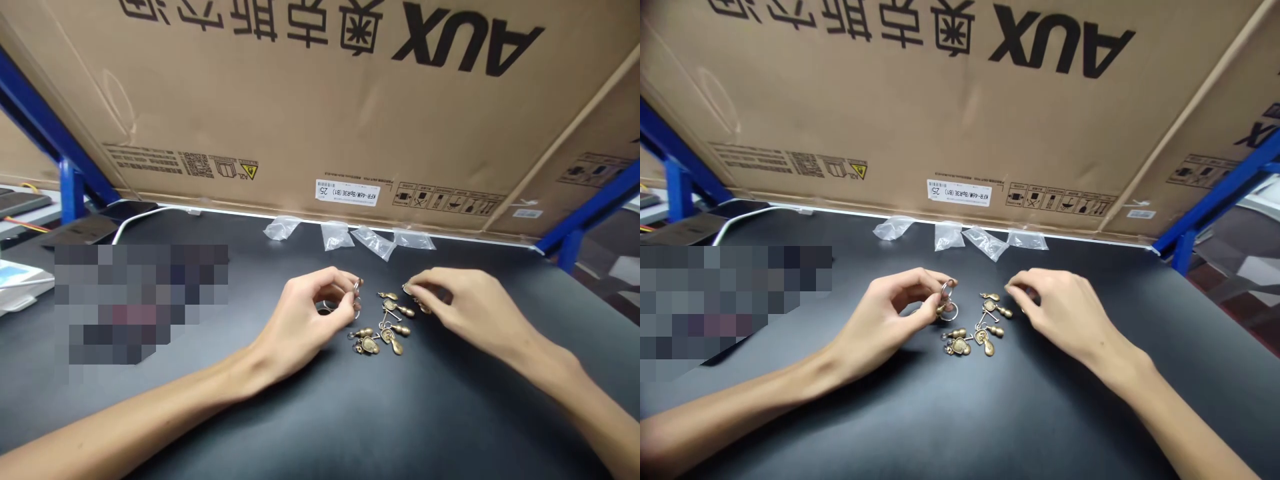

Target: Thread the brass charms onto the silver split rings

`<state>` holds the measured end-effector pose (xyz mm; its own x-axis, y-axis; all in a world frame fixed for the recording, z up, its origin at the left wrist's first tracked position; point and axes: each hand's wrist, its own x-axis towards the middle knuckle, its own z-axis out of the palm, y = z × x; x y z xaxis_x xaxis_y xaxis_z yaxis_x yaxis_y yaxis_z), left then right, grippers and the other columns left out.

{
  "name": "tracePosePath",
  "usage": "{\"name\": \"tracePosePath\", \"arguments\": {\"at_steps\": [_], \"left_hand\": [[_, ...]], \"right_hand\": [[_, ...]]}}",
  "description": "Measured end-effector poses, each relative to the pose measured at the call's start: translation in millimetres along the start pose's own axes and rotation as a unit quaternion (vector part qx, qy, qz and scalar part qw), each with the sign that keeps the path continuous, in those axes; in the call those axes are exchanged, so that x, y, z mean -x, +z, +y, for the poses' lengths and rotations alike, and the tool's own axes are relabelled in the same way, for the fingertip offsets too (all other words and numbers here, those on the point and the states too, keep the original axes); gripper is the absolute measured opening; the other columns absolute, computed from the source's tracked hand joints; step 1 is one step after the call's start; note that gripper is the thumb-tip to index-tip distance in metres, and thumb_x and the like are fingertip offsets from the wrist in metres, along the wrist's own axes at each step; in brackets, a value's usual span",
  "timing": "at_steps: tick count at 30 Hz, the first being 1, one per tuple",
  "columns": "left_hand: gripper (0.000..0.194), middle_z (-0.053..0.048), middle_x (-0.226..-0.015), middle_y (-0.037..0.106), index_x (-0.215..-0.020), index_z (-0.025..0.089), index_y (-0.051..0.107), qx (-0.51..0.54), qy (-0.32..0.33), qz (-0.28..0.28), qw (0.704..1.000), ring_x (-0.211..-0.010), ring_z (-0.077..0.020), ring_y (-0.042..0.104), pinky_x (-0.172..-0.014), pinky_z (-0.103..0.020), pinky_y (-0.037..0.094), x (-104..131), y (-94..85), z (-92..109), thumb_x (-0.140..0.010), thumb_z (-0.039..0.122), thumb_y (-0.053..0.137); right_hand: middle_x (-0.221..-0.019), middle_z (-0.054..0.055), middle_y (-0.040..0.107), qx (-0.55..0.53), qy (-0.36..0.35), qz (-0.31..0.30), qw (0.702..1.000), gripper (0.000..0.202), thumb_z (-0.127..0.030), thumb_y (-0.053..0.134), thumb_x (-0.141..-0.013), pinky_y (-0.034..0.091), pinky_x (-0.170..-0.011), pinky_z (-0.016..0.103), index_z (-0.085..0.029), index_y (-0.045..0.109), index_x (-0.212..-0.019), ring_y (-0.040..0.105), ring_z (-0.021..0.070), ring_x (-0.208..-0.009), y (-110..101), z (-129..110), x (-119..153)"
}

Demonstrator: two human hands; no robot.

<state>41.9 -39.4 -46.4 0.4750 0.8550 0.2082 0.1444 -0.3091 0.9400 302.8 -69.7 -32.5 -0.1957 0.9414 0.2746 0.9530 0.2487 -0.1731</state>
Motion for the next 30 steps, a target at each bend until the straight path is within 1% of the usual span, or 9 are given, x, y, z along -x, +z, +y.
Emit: {"name": "tracePosePath", "arguments": {"at_steps": [3, 6, 8, 12, 17, 19, 22, 26, 30], "left_hand": [[0.012, -0.007, -0.109, 0.069, -0.082, 0.015, 0.061, -0.007, 0.004, 0.003, 1.000, -0.085, -0.0162, 0.069, -0.078, -0.028, 0.057, -0.4, -0.1, 0.2, -0.088, 0.026, 0.059], [0.011, -0.006, -0.107, 0.070, -0.081, 0.016, 0.061, -0.019, 0.014, 0.003, 1.000, -0.088, -0.0164, 0.069, -0.079, -0.027, 0.056, -0.6, -0.5, -0.2, -0.088, 0.024, 0.059], [0.010, -0.005, -0.106, 0.070, -0.081, 0.016, 0.062, -0.028, 0.021, 0.003, 0.999, -0.090, -0.0163, 0.069, -0.080, -0.027, 0.055, -0.6, -0.5, -0.6, -0.088, 0.023, 0.058], [0.009, -0.005, -0.104, 0.071, -0.080, 0.016, 0.062, -0.040, 0.030, 0.005, 0.999, -0.091, -0.0166, 0.069, -0.081, -0.027, 0.055, -0.4, -0.2, -0.4, -0.086, 0.021, 0.058], [0.009, -0.005, -0.102, 0.072, -0.079, 0.016, 0.063, -0.061, 0.042, 0.008, 0.997, -0.093, -0.0171, 0.069, -0.081, -0.027, 0.055, -0.6, -0.3, 0.6, -0.086, 0.019, 0.058], [0.009, -0.005, -0.102, 0.072, -0.079, 0.016, 0.063, -0.069, 0.048, 0.008, 0.996, -0.095, -0.0175, 0.069, -0.082, -0.027, 0.055, -0.8, -0.6, 0.0, -0.085, 0.019, 0.058], [0.008, -0.004, -0.097, 0.072, -0.078, 0.017, 0.064, -0.078, 0.065, 0.011, 0.995, -0.101, -0.0187, 0.068, -0.083, -0.027, 0.055, -1.2, -0.6, -1.1, -0.084, 0.016, 0.058], [0.011, -0.003, -0.087, 0.072, -0.075, 0.018, 0.064, -0.099, 0.101, 0.018, 0.990, -0.105, -0.0185, 0.067, -0.080, -0.024, 0.055, -0.7, 0.7, 0.2, -0.083, 0.012, 0.058], [0.012, -0.004, -0.093, 0.073, -0.073, 0.016, 0.063, -0.139, 0.141, 0.018, 0.980, -0.094, -0.0162, 0.069, -0.077, -0.024, 0.054, 1.1, 3.0, 2.9, -0.081, 0.008, 0.059]], "right_hand": [[-0.094, -0.003, 0.077, 0.070, 0.002, 0.027, 0.997, 0.020, -0.035, 0.056, -0.094, 0.048, -0.065, 0.029, -0.030, 0.075, -0.095, 0.071, 0.0189, -0.080, 2.4, 9.5, -2.1], [-0.097, -0.002, 0.077, 0.096, -0.032, 0.012, 0.995, 0.019, -0.038, 0.058, -0.094, 0.049, -0.067, 0.029, -0.029, 0.075, -0.095, 0.071, 0.0193, -0.085, 7.6, 12.3, -3.1], [-0.098, -0.002, 0.077, 0.103, -0.047, 0.009, 0.994, 0.019, -0.037, 0.058, -0.094, 0.049, -0.068, 0.029, -0.028, 0.075, -0.095, 0.071, 0.0190, -0.086, 12.1, 11.3, -2.8], [-0.100, -0.002, 0.076, 0.112, -0.064, 0.018, 0.992, 0.020, -0.029, 0.054, -0.097, 0.048, -0.067, 0.028, -0.027, 0.074, -0.097, 0.071, 0.0179, -0.086, 19.7, 9.9, -1.0], [-0.097, 0.001, 0.076, 0.099, -0.072, 0.040, 0.992, 0.020, -0.025, 0.053, -0.096, 0.047, -0.063, 0.028, -0.025, 0.073, -0.096, 0.071, 0.0192, -0.083, 19.4, 7.8, -0.4], [-0.095, 0.002, 0.076, 0.049, -0.056, 0.055, 0.996, 0.019, -0.026, 0.054, -0.094, 0.049, -0.066, 0.029, -0.024, 0.072, -0.094, 0.071, 0.0196, -0.081, 15.7, 3.4, -0.8], [-0.089, 0.001, 0.076, -0.089, 0.000, 0.055, 0.995, 0.018, -0.033, 0.057, -0.093, 0.052, -0.067, 0.028, -0.023, 0.071, -0.090, 0.070, 0.0178, -0.074, 9.2, -7.5, -0.5], [-0.083, 0.000, 0.074, -0.272, 0.060, 0.021, 0.960, 0.023, -0.042, 0.060, -0.092, 0.053, -0.068, 0.026, -0.022, 0.070, -0.086, 0.068, 0.0164, -0.073, 5.5, -24.0, 2.9], [-0.082, 0.001, 0.072, -0.387, 0.076, 0.002, 0.919, 0.024, -0.043, 0.062, -0.091, 0.053, -0.065, 0.025, -0.021, 0.069, -0.085, 0.065, 0.0149, -0.068, 8.5, -37.2, 7.2]]}}
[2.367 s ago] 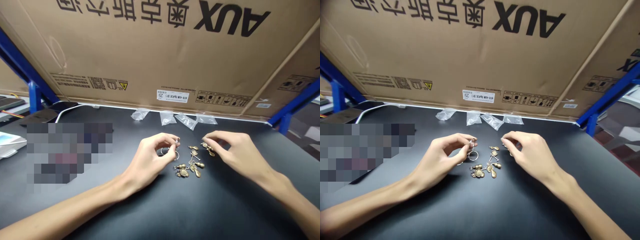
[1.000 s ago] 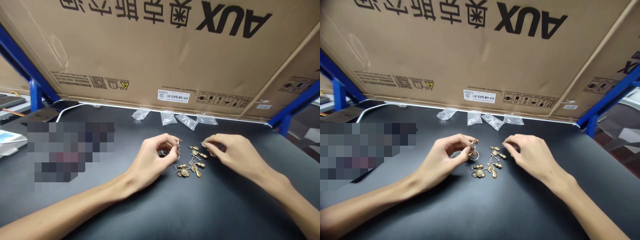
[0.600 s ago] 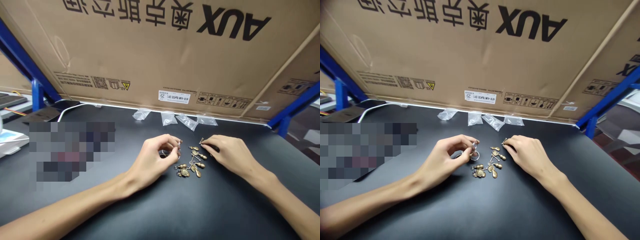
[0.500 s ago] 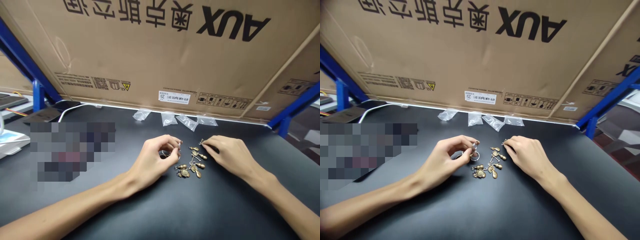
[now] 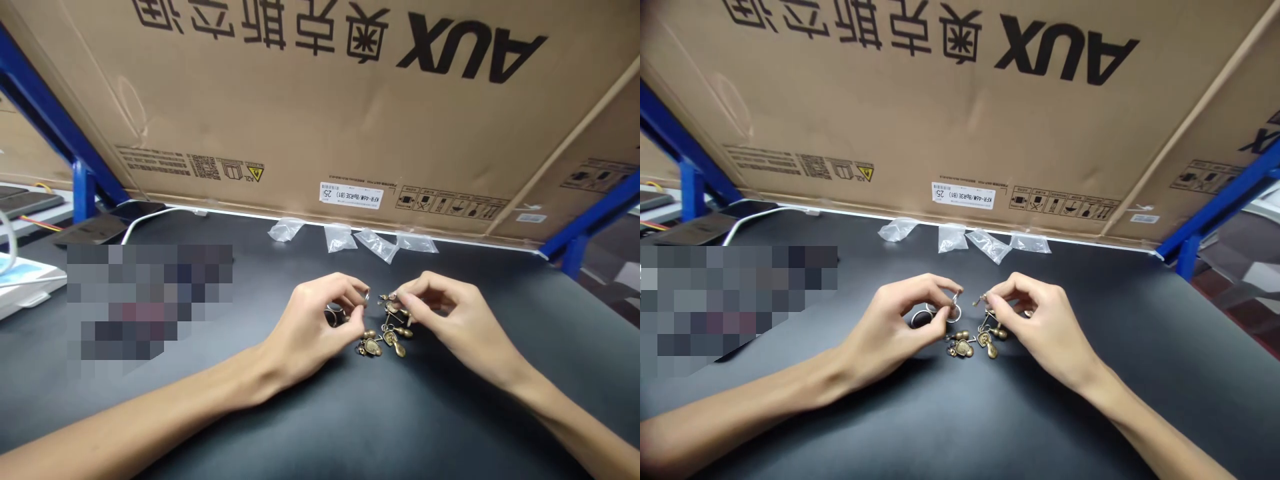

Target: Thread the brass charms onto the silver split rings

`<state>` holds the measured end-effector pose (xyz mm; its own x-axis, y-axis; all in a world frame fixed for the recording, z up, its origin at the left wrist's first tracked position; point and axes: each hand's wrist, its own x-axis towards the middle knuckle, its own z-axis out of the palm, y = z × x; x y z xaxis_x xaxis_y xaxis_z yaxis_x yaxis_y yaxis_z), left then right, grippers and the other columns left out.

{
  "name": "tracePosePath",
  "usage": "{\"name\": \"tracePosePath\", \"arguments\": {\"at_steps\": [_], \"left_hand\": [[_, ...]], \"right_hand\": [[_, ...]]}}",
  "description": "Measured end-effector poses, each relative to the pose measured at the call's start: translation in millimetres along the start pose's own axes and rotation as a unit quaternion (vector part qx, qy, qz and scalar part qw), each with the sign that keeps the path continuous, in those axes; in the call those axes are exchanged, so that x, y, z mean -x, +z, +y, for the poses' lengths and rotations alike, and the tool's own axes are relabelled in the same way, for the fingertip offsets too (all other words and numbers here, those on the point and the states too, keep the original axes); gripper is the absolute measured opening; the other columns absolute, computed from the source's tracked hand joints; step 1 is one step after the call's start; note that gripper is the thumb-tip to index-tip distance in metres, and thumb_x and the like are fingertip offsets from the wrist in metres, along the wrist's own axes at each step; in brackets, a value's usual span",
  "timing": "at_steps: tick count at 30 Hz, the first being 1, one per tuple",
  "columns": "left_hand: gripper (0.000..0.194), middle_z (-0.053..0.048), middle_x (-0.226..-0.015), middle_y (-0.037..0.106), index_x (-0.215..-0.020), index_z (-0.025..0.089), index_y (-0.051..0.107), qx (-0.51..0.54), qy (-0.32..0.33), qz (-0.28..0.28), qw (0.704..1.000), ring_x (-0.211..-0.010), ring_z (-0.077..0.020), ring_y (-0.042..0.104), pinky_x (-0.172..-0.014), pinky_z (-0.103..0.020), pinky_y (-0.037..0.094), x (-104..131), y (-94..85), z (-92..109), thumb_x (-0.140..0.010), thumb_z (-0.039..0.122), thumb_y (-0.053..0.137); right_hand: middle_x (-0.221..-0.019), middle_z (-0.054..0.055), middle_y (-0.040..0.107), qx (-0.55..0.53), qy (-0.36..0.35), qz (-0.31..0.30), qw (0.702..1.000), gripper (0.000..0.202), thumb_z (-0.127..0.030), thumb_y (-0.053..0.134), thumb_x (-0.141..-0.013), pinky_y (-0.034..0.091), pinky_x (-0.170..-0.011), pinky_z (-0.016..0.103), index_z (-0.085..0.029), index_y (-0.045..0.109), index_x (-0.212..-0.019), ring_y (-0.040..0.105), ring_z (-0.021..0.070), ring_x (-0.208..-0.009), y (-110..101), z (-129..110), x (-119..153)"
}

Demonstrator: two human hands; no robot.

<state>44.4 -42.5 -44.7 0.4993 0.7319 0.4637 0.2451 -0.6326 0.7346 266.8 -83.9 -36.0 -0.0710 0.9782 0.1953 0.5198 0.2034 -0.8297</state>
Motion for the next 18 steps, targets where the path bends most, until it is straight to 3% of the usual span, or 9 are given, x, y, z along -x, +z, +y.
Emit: {"name": "tracePosePath", "arguments": {"at_steps": [6, 10, 15, 18], "left_hand": [[0.010, -0.003, -0.098, 0.072, -0.075, 0.017, 0.063, -0.039, 0.063, 0.000, 0.997, -0.079, -0.0117, 0.068, -0.071, -0.022, 0.054, 3.1, 5.1, -3.5, -0.081, 0.009, 0.062], [0.009, -0.004, -0.099, 0.072, -0.077, 0.016, 0.063, -0.065, 0.103, -0.016, 0.992, -0.076, -0.0106, 0.067, -0.070, -0.020, 0.054, 4.2, 6.7, -6.7, -0.081, 0.008, 0.063], [0.008, -0.005, -0.101, 0.072, -0.083, 0.016, 0.065, -0.087, 0.132, -0.019, 0.987, -0.077, -0.0098, 0.067, -0.071, -0.020, 0.054, 4.9, 6.1, -6.0, -0.085, 0.010, 0.061], [0.011, -0.005, -0.102, 0.072, -0.085, 0.018, 0.066, -0.094, 0.111, -0.023, 0.989, -0.079, -0.0119, 0.068, -0.074, -0.022, 0.055, 5.8, 5.5, -5.3, -0.087, 0.011, 0.057]], "right_hand": [[-0.092, 0.002, 0.073, -0.055, -0.016, -0.052, 0.997, 0.020, -0.038, 0.062, -0.092, 0.055, -0.072, 0.026, -0.021, 0.070, -0.084, 0.067, 0.0165, -0.078, 12.0, -5.4, 4.3], [-0.092, 0.002, 0.074, -0.060, -0.029, -0.052, 0.996, 0.016, -0.034, 0.062, -0.092, 0.056, -0.073, 0.025, -0.022, 0.071, -0.087, 0.068, 0.0168, -0.081, 15.8, -7.7, 6.5], [-0.086, 0.000, 0.073, -0.007, -0.070, -0.048, 0.996, 0.013, -0.029, 0.060, -0.093, 0.056, -0.066, 0.024, -0.023, 0.072, -0.094, 0.066, 0.0135, -0.067, 16.6, -7.3, 9.5], [-0.091, 0.001, 0.075, 0.044, -0.122, -0.034, 0.991, 0.014, -0.028, 0.059, -0.095, 0.058, -0.071, 0.026, -0.023, 0.071, -0.099, 0.068, 0.0143, -0.071, 16.7, -4.7, 10.0]]}}
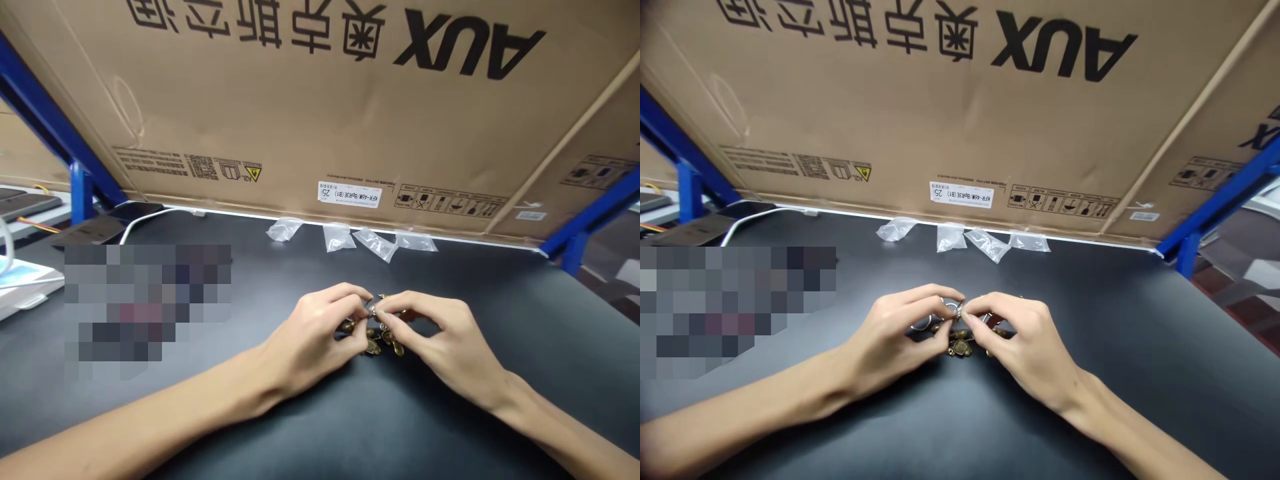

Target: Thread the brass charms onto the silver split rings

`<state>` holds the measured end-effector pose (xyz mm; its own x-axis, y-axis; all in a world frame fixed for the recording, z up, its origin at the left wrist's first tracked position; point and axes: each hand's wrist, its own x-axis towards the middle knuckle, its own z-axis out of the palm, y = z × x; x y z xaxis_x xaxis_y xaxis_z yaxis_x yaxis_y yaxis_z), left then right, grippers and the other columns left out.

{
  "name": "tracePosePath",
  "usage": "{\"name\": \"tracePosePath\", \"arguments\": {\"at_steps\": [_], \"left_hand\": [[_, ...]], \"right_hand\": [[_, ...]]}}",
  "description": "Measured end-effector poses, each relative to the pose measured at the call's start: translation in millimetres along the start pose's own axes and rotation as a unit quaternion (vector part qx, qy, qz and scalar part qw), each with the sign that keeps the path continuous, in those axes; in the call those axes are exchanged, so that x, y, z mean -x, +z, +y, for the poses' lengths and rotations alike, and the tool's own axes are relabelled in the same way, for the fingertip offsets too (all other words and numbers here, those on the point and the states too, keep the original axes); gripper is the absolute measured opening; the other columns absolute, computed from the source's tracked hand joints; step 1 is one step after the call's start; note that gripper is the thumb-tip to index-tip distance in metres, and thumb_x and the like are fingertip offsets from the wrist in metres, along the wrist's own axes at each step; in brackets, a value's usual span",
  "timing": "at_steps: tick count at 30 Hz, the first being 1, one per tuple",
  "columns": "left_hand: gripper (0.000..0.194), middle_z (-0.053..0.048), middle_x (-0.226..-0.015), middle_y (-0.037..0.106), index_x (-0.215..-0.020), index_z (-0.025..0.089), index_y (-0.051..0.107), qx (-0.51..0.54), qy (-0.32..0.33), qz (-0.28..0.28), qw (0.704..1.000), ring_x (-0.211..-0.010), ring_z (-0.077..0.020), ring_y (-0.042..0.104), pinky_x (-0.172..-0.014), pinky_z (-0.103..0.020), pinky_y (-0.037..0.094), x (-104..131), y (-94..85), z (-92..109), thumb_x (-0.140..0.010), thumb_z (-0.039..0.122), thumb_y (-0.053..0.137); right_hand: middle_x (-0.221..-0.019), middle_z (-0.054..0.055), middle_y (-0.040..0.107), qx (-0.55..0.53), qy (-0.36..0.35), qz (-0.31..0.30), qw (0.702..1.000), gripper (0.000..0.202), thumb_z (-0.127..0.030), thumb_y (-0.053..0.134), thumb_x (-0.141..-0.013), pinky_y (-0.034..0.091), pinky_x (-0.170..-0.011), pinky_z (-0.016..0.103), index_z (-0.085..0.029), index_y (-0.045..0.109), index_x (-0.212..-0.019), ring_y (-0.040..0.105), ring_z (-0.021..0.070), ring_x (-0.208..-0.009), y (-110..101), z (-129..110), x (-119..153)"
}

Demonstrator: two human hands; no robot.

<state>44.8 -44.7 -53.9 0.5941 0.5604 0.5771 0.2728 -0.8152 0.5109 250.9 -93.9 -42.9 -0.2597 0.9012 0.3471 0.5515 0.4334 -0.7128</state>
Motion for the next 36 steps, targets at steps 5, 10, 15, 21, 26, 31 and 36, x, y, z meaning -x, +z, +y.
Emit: {"name": "tracePosePath", "arguments": {"at_steps": [5, 10, 15, 21, 26, 31, 36], "left_hand": [[0.010, -0.005, -0.100, 0.073, -0.081, 0.019, 0.063, 0.003, -0.029, 0.003, 1.000, -0.082, -0.0155, 0.070, -0.073, -0.025, 0.056, -0.5, -0.8, 0.9, -0.084, 0.012, 0.057], [0.010, -0.004, -0.096, 0.075, -0.078, 0.019, 0.062, 0.070, -0.105, 0.025, 0.992, -0.092, -0.0174, 0.071, -0.084, -0.028, 0.055, -3.6, -3.1, 7.1, -0.086, 0.015, 0.058], [0.010, -0.005, -0.105, 0.073, -0.078, 0.018, 0.064, 0.160, -0.194, 0.059, 0.966, -0.107, -0.0196, 0.067, -0.092, -0.030, 0.053, -6.8, -7.3, 7.2, -0.087, 0.019, 0.060], [0.013, -0.006, -0.104, 0.073, -0.083, 0.017, 0.068, 0.206, -0.221, 0.108, 0.947, -0.109, -0.0212, 0.067, -0.092, -0.030, 0.055, -12.8, -14.7, -2.2, -0.088, 0.028, 0.064], [0.019, -0.008, -0.110, 0.073, -0.086, 0.015, 0.068, 0.264, -0.265, 0.090, 0.923, -0.090, -0.0198, 0.073, -0.075, -0.027, 0.061, -14.6, -14.3, -4.5, -0.087, 0.034, 0.067], [0.024, -0.010, -0.111, 0.073, -0.087, 0.015, 0.068, 0.313, -0.290, 0.087, 0.900, -0.088, -0.0220, 0.075, -0.076, -0.030, 0.063, -15.4, -13.5, -4.8, -0.084, 0.038, 0.072], [0.026, -0.011, -0.111, 0.073, -0.087, 0.014, 0.067, 0.319, -0.283, 0.071, 0.902, -0.088, -0.0224, 0.074, -0.080, -0.033, 0.062, -12.4, -11.6, -3.4, -0.085, 0.040, 0.070]], "right_hand": [[-0.103, 0.002, 0.076, 0.095, -0.140, 0.015, 0.985, 0.015, -0.018, 0.056, -0.096, 0.057, -0.086, 0.028, -0.023, 0.066, -0.106, 0.072, 0.0157, -0.092, 0.6, 5.2, 0.7], [-0.108, 0.008, 0.076, 0.247, -0.283, 0.050, 0.925, 0.022, -0.008, 0.056, -0.094, 0.059, -0.084, 0.027, -0.016, 0.067, -0.111, 0.073, 0.0174, -0.096, -3.2, 2.6, 2.4], [-0.103, 0.009, 0.078, 0.337, -0.324, 0.050, 0.883, 0.022, -0.008, 0.051, -0.096, 0.059, -0.074, 0.028, -0.012, 0.072, -0.102, 0.075, 0.0198, -0.086, -6.6, -3.2, 3.4], [-0.102, 0.005, 0.077, 0.297, -0.182, 0.065, 0.935, 0.018, -0.018, 0.056, -0.096, 0.055, -0.077, 0.028, -0.018, 0.071, -0.105, 0.072, 0.0170, -0.086, -27.8, 15.7, -3.4], [-0.094, 0.002, 0.076, 0.345, -0.023, 0.012, 0.938, 0.016, -0.028, 0.058, -0.094, 0.054, -0.074, 0.034, -0.023, 0.073, -0.094, 0.071, 0.0210, -0.082, -54.3, 33.6, -12.6], [-0.106, 0.004, 0.074, 0.329, -0.057, -0.019, 0.942, 0.024, -0.033, 0.052, -0.098, 0.055, -0.082, 0.036, -0.025, 0.073, -0.104, 0.069, 0.0215, -0.094, -43.7, 40.4, -13.8], [-0.101, 0.004, 0.075, 0.337, -0.098, -0.030, 0.936, 0.023, -0.029, 0.052, -0.099, 0.054, -0.077, 0.031, -0.024, 0.074, -0.101, 0.067, 0.0186, -0.090, -22.4, 43.8, -14.7]]}}
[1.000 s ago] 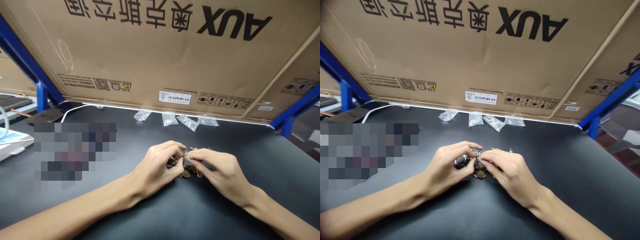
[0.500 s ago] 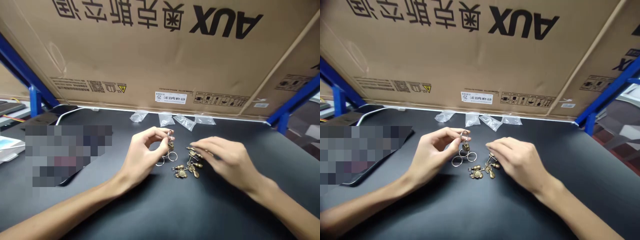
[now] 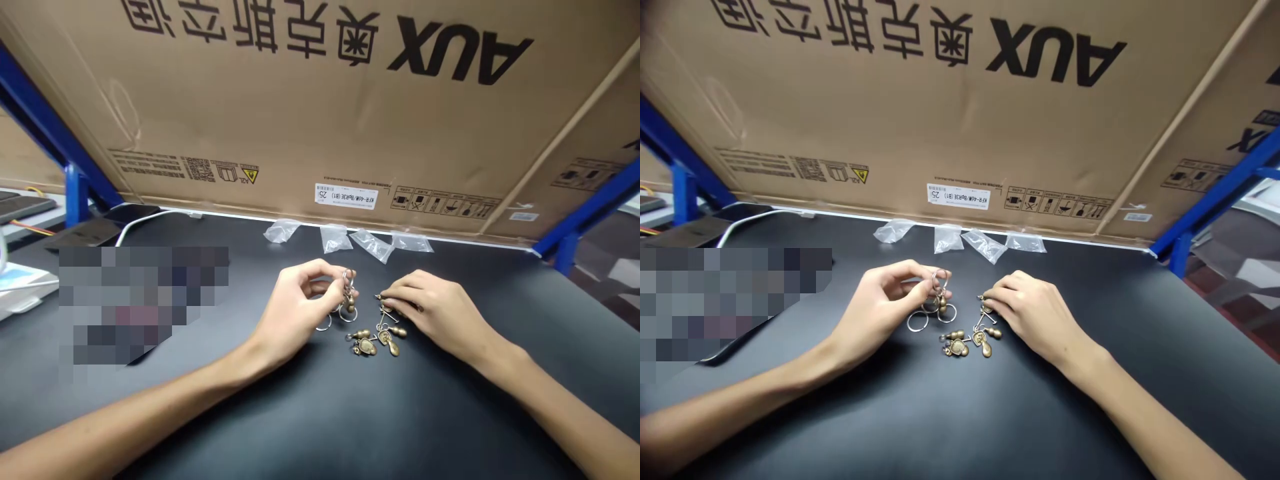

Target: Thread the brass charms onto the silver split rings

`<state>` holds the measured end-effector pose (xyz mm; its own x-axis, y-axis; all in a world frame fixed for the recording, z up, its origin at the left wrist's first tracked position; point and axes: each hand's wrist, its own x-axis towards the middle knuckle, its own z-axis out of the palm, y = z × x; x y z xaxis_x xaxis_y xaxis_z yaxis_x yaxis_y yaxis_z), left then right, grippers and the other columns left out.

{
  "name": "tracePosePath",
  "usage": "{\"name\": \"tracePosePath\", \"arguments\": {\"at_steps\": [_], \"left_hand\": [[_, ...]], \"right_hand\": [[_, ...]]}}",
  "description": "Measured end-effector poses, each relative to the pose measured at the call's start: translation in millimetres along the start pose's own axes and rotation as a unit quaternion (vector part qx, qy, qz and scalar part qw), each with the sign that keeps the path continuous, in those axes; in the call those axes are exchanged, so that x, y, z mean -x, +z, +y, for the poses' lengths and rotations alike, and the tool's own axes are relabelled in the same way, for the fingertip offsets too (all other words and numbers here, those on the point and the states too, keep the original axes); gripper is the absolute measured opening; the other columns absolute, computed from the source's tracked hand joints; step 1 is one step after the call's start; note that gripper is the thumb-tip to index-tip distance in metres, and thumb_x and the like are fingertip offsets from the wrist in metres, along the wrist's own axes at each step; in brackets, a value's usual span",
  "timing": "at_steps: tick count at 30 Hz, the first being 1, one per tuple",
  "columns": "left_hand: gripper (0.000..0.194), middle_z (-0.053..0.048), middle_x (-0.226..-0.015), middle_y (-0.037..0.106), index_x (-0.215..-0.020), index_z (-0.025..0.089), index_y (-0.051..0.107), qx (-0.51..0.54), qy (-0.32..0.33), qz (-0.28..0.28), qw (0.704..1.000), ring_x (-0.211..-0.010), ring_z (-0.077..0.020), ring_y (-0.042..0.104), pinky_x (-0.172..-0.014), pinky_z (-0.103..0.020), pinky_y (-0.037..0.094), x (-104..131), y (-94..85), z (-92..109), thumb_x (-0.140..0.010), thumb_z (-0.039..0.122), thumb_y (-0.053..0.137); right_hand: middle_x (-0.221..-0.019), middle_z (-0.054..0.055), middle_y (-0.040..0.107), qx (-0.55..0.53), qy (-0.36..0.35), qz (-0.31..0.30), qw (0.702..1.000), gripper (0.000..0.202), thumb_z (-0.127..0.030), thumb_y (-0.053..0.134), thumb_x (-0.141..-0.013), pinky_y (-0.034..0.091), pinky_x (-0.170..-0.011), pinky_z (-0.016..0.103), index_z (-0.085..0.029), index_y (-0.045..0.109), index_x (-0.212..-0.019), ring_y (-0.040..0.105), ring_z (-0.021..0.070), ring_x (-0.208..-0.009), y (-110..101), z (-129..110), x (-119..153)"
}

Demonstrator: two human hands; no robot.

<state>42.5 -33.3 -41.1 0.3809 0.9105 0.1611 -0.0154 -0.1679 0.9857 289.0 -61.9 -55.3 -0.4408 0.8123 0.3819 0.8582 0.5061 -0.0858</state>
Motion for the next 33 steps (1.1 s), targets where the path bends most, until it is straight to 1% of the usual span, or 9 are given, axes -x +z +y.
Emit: {"name": "tracePosePath", "arguments": {"at_steps": [4, 10, 12, 15, 18, 21, 26, 29, 33], "left_hand": [[0.021, -0.010, -0.109, 0.072, -0.085, 0.015, 0.066, -0.003, 0.008, -0.008, 1.000, -0.088, -0.0204, 0.074, -0.080, -0.031, 0.061, 1.8, 1.8, -0.5, -0.087, 0.036, 0.067], [0.016, -0.010, -0.113, 0.071, -0.080, 0.016, 0.062, -0.047, 0.017, -0.020, 0.999, -0.087, -0.0197, 0.073, -0.082, -0.032, 0.060, 2.8, 3.8, 1.2, -0.088, 0.030, 0.063], [0.015, -0.010, -0.111, 0.072, -0.079, 0.016, 0.061, -0.070, 0.025, -0.023, 0.997, -0.092, -0.0208, 0.073, -0.085, -0.033, 0.059, 3.9, 4.1, 1.9, -0.088, 0.028, 0.062], [0.011, -0.007, -0.099, 0.075, -0.078, 0.018, 0.061, -0.121, 0.060, -0.022, 0.991, -0.104, -0.0227, 0.069, -0.087, -0.033, 0.057, 5.6, 4.5, 2.1, -0.087, 0.024, 0.061], [0.009, -0.005, -0.093, 0.075, -0.076, 0.019, 0.061, -0.182, 0.111, -0.015, 0.977, -0.106, -0.0217, 0.068, -0.087, -0.031, 0.056, 6.6, 4.9, 0.6, -0.084, 0.017, 0.060], [0.009, -0.004, -0.096, 0.075, -0.076, 0.018, 0.061, -0.246, 0.175, -0.014, 0.953, -0.095, -0.0183, 0.071, -0.085, -0.029, 0.055, 7.1, 5.2, -2.5, -0.082, 0.011, 0.059], [0.009, -0.006, -0.101, 0.074, -0.077, 0.017, 0.059, -0.287, 0.257, -0.024, 0.923, -0.085, -0.0143, 0.070, -0.080, -0.026, 0.055, 7.8, 6.7, -6.5, -0.083, 0.011, 0.059], [0.009, -0.007, -0.101, 0.072, -0.077, 0.017, 0.059, -0.280, 0.282, -0.031, 0.917, -0.082, -0.0130, 0.069, -0.077, -0.024, 0.055, 8.4, 7.9, -6.7, -0.084, 0.012, 0.060], [0.009, -0.006, -0.099, 0.070, -0.077, 0.017, 0.059, -0.287, 0.285, -0.038, 0.914, -0.080, -0.0116, 0.067, -0.075, -0.022, 0.055, 9.4, 8.1, -7.5, -0.085, 0.013, 0.061]], "right_hand": [[-0.096, 0.005, 0.075, 0.019, -0.014, -0.013, 1.000, 0.024, -0.027, 0.051, -0.100, 0.052, -0.074, 0.028, -0.023, 0.074, -0.098, 0.067, 0.0176, -0.083, 1.4, -4.3, -3.2], [-0.094, 0.006, 0.074, 0.071, -0.032, -0.023, 0.997, 0.026, -0.022, 0.047, -0.100, 0.048, -0.069, 0.029, -0.020, 0.072, -0.096, 0.067, 0.0190, -0.082, -1.8, -3.7, -3.4], [-0.097, 0.006, 0.074, 0.032, -0.017, -0.001, 0.999, 0.025, -0.025, 0.047, -0.100, 0.051, -0.073, 0.030, -0.020, 0.072, -0.098, 0.068, 0.0190, -0.084, -3.3, -3.1, -2.7], [-0.097, 0.005, 0.075, -0.096, 0.046, 0.031, 0.994, 0.022, -0.029, 0.052, -0.098, 0.053, -0.077, 0.031, -0.021, 0.072, -0.096, 0.069, 0.0192, -0.085, -8.2, -8.1, -2.9], [-0.091, 0.003, 0.075, -0.231, 0.124, 0.042, 0.964, 0.020, -0.034, 0.057, -0.095, 0.054, -0.073, 0.029, -0.023, 0.073, -0.091, 0.069, 0.0187, -0.080, -14.2, -20.8, -4.9], [-0.087, 0.001, 0.075, -0.313, 0.167, 0.041, 0.934, 0.020, -0.039, 0.061, -0.093, 0.054, -0.070, 0.027, -0.024, 0.074, -0.090, 0.068, 0.0170, -0.075, -18.0, -34.9, -6.9], [-0.085, 0.000, 0.075, -0.377, 0.184, 0.027, 0.907, 0.021, -0.039, 0.062, -0.091, 0.053, -0.068, 0.025, -0.024, 0.076, -0.092, 0.067, 0.0155, -0.072, -17.8, -49.0, -7.3], [-0.084, 0.000, 0.075, -0.389, 0.193, 0.024, 0.901, 0.021, -0.038, 0.062, -0.091, 0.053, -0.067, 0.024, -0.023, 0.076, -0.094, 0.067, 0.0154, -0.072, -16.1, -52.9, -6.6], [-0.084, 0.000, 0.075, -0.405, 0.207, 0.022, 0.890, 0.022, -0.039, 0.062, -0.091, 0.054, -0.067, 0.025, -0.023, 0.076, -0.093, 0.067, 0.0166, -0.074, -13.7, -54.8, -5.1]]}}
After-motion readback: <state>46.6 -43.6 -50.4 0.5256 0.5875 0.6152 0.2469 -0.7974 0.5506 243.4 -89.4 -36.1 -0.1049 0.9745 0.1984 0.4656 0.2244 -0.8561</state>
